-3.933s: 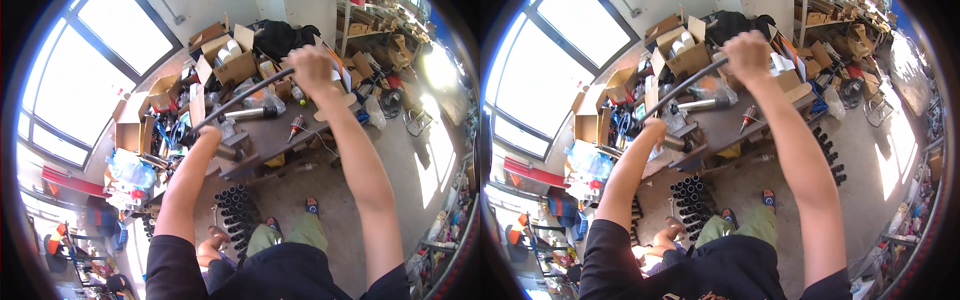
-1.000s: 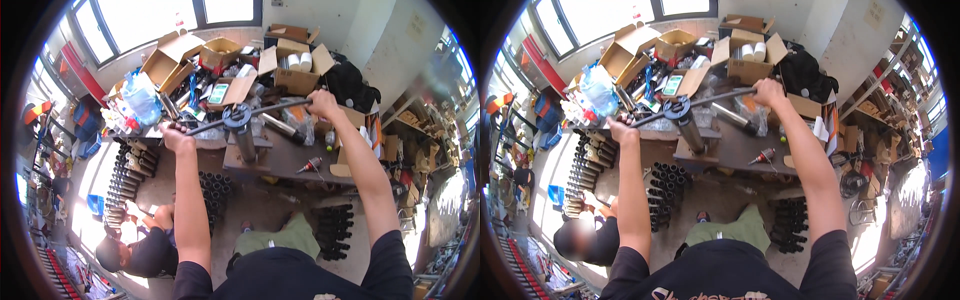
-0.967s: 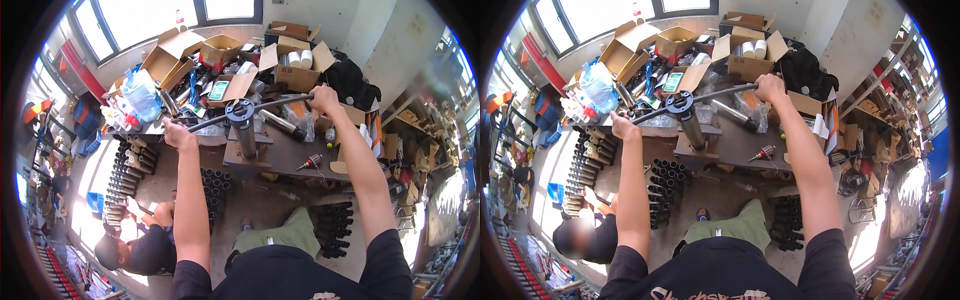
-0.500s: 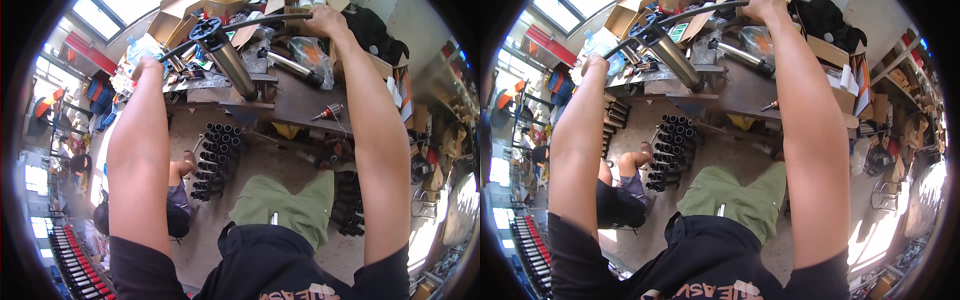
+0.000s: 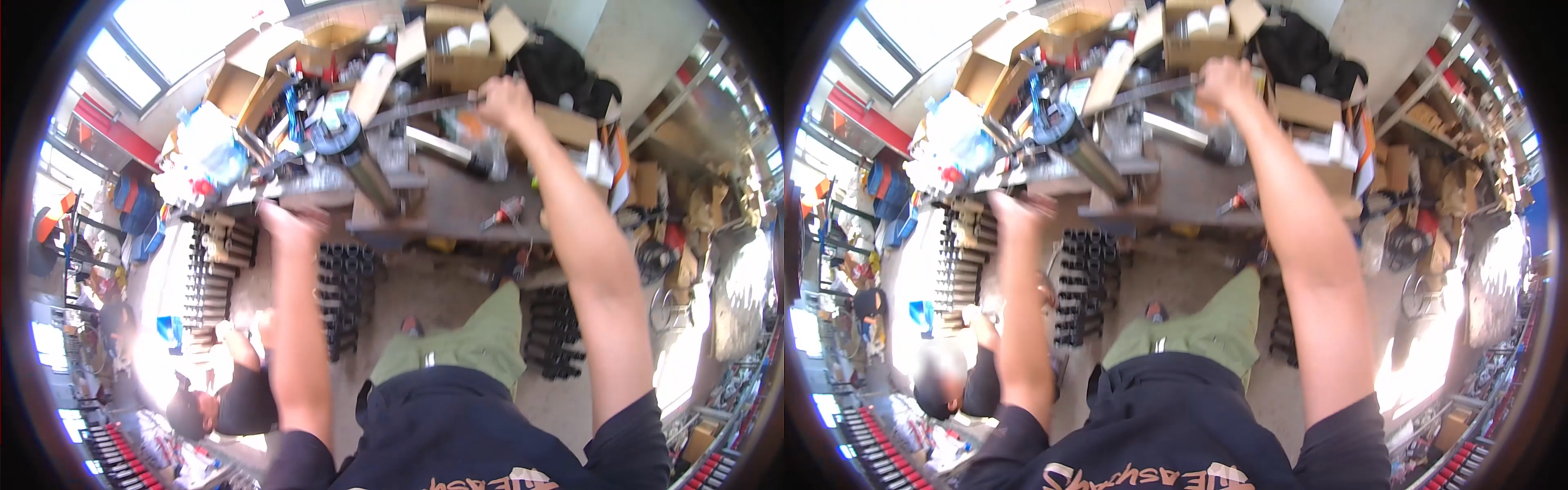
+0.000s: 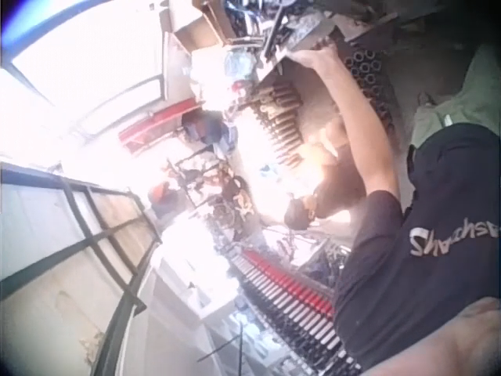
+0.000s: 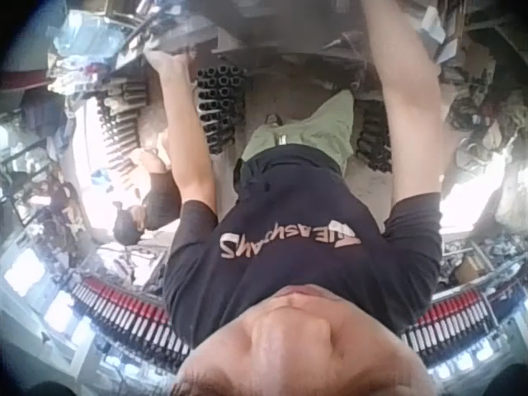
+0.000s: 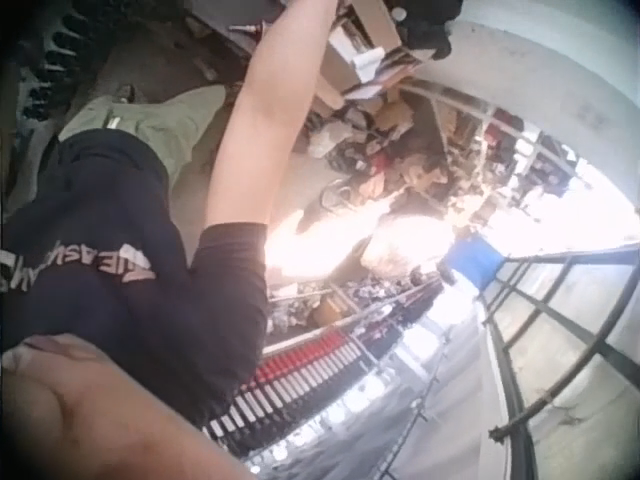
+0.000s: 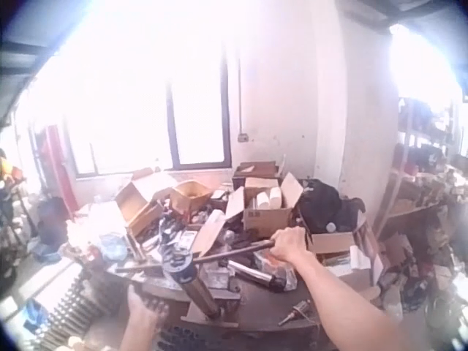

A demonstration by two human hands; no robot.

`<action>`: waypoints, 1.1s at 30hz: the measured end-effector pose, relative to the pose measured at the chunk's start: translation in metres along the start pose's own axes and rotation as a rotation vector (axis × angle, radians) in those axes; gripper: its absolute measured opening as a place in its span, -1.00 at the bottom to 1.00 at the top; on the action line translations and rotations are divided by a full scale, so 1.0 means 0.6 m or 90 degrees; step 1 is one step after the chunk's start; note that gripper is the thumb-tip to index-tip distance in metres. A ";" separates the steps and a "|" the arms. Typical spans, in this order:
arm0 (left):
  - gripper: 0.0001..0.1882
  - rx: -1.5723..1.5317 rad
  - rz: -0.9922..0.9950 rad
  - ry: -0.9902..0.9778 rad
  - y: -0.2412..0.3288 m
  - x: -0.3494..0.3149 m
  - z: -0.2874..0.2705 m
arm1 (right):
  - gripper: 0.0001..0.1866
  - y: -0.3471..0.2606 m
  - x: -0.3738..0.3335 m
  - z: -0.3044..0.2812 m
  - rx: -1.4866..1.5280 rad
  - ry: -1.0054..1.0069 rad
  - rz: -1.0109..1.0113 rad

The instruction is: The person assembles shock absorbers by sliding a metal rod into a silver tube and using a T-handle tool to tighten the internal components before placing the assembled unit onto the floor with others.

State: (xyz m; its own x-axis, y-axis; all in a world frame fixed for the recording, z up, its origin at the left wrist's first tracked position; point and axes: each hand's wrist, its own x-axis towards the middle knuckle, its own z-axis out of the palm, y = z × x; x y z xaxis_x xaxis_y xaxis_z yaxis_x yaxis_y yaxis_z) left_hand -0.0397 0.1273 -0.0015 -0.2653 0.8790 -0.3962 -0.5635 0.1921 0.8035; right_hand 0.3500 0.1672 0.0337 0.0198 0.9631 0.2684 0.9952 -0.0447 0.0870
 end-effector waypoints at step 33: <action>-0.19 -0.207 -0.092 -0.570 -0.036 -0.168 0.071 | -0.58 -0.184 -0.476 0.513 0.807 -0.409 0.690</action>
State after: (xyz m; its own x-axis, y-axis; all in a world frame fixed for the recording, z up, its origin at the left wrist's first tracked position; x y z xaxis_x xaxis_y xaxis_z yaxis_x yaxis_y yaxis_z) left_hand 0.0327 0.0532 0.0404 0.4429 0.8895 0.1127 -0.7687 0.3120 0.5584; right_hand 0.2641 -0.0213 -0.3476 0.3734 0.6008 -0.7068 -0.0341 -0.7525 -0.6577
